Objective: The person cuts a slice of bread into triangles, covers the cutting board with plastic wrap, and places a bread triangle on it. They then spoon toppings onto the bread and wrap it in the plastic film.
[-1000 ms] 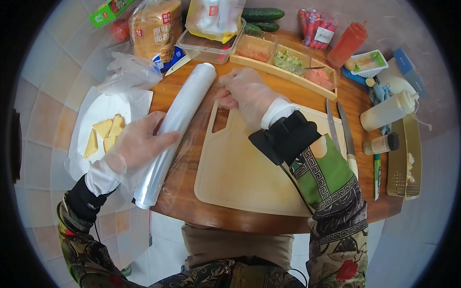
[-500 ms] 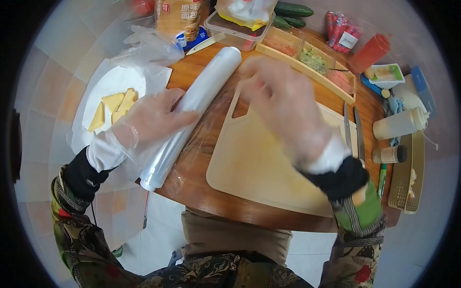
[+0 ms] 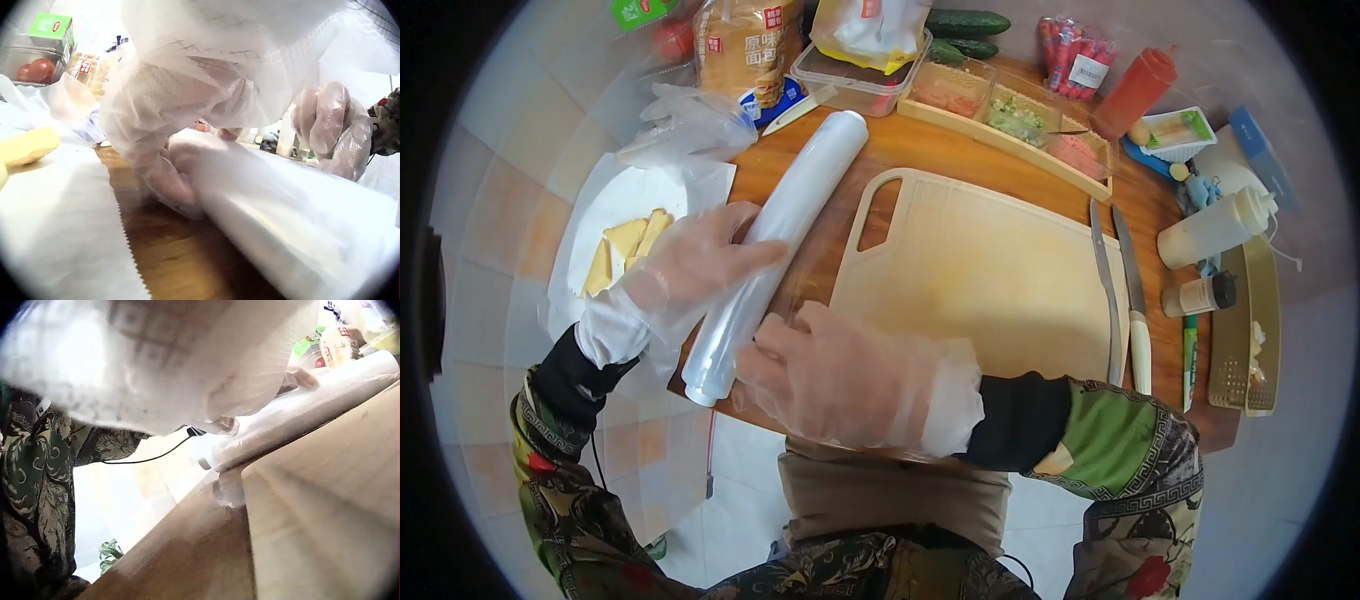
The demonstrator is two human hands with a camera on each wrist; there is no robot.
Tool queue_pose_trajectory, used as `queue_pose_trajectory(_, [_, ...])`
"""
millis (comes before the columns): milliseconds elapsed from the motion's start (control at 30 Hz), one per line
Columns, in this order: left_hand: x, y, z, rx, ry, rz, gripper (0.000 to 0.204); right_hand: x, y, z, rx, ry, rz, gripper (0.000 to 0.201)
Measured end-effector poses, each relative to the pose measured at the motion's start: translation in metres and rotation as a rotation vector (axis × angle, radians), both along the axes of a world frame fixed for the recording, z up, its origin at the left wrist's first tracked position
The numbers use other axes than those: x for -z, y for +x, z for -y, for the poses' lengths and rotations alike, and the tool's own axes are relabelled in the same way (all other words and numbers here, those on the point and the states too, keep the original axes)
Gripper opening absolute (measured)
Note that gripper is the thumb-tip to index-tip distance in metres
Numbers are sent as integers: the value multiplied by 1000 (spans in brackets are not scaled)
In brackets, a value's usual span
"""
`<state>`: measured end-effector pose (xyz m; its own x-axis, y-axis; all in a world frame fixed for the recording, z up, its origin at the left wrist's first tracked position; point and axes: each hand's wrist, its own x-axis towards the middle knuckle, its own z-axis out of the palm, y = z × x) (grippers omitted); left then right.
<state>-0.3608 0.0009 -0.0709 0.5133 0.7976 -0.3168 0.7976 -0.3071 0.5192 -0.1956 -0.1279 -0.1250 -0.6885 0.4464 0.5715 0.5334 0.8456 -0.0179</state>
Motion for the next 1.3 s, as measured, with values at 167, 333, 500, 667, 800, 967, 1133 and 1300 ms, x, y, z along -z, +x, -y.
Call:
queue_pose_trajectory(167, [1,-1,-1,29,54,15,65,5,4,8,47,-54,60,25])
queue_pose_trajectory(333, [9,13,-9,84,490,197,63,-1,2,6,77,-166,105,32])
queue_pose_trajectory(500, [11,32,-18,267,848,222,43,0,-2,6,103,-91,46,23])
queue_pose_trajectory(667, [-18,6,10,191,514,271,24,-6,10,0,85,-140,85,16])
queue_pose_trajectory(800, [-21,-30,38,313,168,370,32,5,7,0,176,-162,19,16])
queue_pose_trajectory(967, [-31,-42,58,647,382,138,66,-3,11,-5,82,-103,133,15])
queue_pose_trajectory(1133, [-15,-42,87,586,489,-42,88,-12,2,-4,138,-122,75,18])
queue_pose_trajectory(1300, [13,-48,98,354,720,-199,61,-16,-3,-5,93,-237,-89,12])
